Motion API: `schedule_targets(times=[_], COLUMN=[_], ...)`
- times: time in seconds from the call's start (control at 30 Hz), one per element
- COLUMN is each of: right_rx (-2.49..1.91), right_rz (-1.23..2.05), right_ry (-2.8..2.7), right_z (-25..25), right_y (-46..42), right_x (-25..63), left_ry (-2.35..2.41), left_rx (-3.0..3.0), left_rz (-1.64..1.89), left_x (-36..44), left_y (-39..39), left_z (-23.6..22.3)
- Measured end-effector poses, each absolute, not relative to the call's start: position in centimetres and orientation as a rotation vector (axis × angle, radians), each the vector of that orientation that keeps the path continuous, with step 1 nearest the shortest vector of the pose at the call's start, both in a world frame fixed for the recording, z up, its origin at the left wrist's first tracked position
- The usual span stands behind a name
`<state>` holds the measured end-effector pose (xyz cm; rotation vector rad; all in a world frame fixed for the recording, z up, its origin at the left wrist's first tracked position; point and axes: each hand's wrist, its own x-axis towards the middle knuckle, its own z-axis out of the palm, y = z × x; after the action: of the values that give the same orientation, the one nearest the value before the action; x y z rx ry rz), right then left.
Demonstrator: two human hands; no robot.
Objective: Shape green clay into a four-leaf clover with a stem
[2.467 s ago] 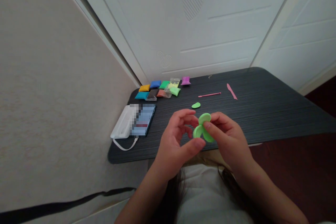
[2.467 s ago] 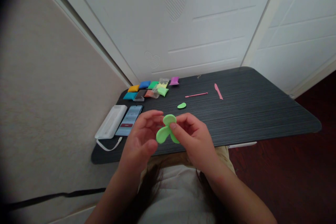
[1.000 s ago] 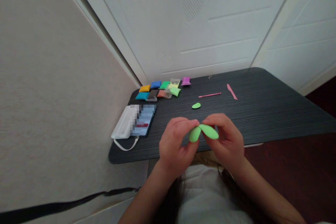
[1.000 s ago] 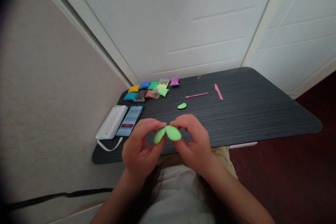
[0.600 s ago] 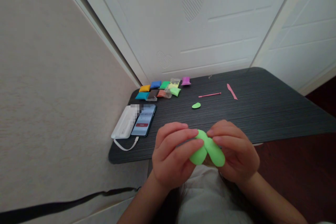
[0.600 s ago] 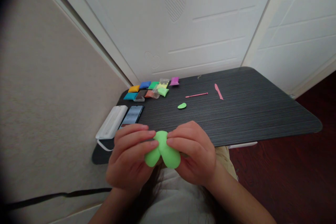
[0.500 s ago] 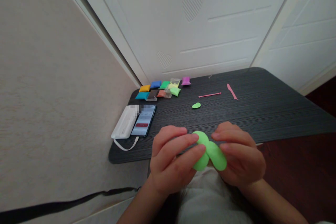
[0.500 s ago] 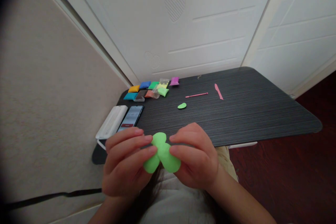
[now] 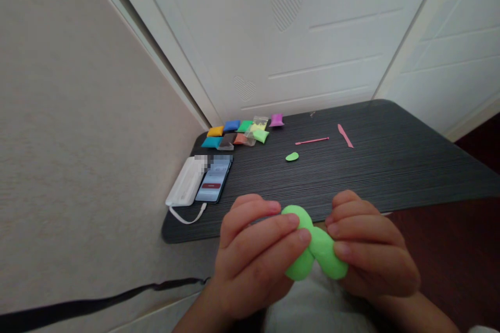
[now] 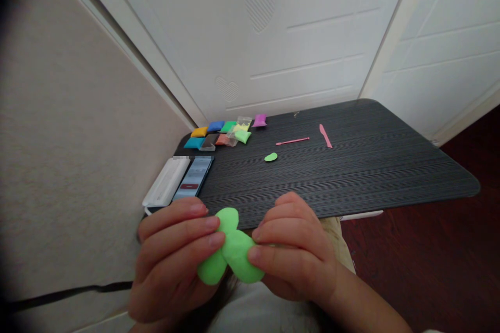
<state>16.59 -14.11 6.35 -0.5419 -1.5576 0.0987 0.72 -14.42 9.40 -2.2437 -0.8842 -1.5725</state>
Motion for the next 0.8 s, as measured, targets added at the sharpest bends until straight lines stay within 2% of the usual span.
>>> schedule_targets(times=[0.8], right_rx=[-0.617], right_rz=[0.009], right_ry=[-1.616], right_z=[7.14], right_y=[-13.95], right_x=[16.66], left_ry=[-0.878], left_rx=[-2.354], left_rz=[-1.575], left_x=[0.99], left_y=[-14.71], left_z=[10.2])
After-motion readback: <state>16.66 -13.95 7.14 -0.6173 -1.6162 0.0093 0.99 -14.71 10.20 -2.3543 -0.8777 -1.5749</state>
